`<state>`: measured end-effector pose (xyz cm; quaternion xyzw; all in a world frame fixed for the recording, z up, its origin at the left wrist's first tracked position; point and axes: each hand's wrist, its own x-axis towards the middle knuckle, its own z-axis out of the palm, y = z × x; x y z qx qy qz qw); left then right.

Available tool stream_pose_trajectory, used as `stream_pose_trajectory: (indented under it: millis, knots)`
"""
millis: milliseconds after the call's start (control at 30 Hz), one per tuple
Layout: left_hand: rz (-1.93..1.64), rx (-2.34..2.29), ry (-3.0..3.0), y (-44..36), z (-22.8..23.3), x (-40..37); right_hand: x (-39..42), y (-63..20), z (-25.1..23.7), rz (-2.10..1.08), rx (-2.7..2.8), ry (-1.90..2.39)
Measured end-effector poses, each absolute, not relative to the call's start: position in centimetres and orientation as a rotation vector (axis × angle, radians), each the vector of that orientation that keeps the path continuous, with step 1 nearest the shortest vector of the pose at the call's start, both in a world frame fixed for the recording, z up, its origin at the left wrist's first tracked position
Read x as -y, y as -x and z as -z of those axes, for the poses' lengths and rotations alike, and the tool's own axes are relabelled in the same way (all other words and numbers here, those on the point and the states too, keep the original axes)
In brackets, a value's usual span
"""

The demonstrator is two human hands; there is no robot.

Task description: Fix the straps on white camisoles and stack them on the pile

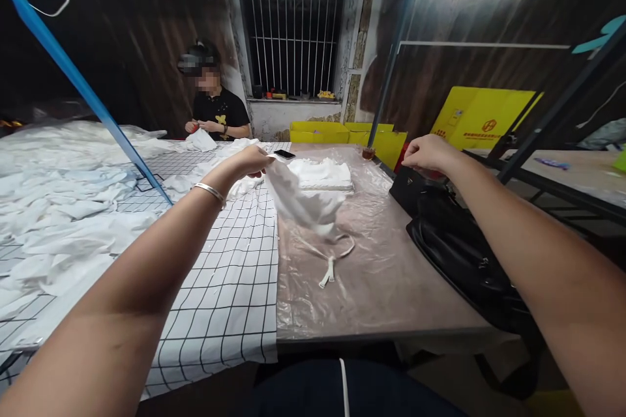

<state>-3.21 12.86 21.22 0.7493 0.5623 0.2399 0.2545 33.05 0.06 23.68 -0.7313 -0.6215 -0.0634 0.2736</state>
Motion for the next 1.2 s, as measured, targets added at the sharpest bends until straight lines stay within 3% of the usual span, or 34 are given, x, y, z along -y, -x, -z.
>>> stream_pose_trajectory:
  millis: [267, 433, 633, 833, 1033, 1200]
  knots:
    - [-0.934, -1.188, -2.545, -2.3, -23.4, -9.3, -1.8, -20.8, -21.9, -0.405, 1.803, 1.538]
    - [-0.908, -1.144, -2.882, -2.9, -24.3, -7.7, -3.9, -16.3, -19.8, -0.318, 1.819, 1.587]
    - [-0.828, -1.473, -2.961, -1.1, -22.9, -8.4, -3.4, -19.7, -19.3, 0.127, 1.815, 1.835]
    - [-0.715, -1.622, -2.617, 0.9, -21.2, -11.6, -2.2, -25.7, -20.7, 0.487, 1.740, 2.021]
    - [-0.635, -1.477, -2.440, 2.8, -22.6, -13.0, -2.2, -30.0, -22.6, 0.496, 1.714, 2.207]
    - [-0.466, -1.626, -2.427, 2.8, -23.9, -14.6, -3.1, -31.4, -23.6, 0.177, 1.753, 2.330]
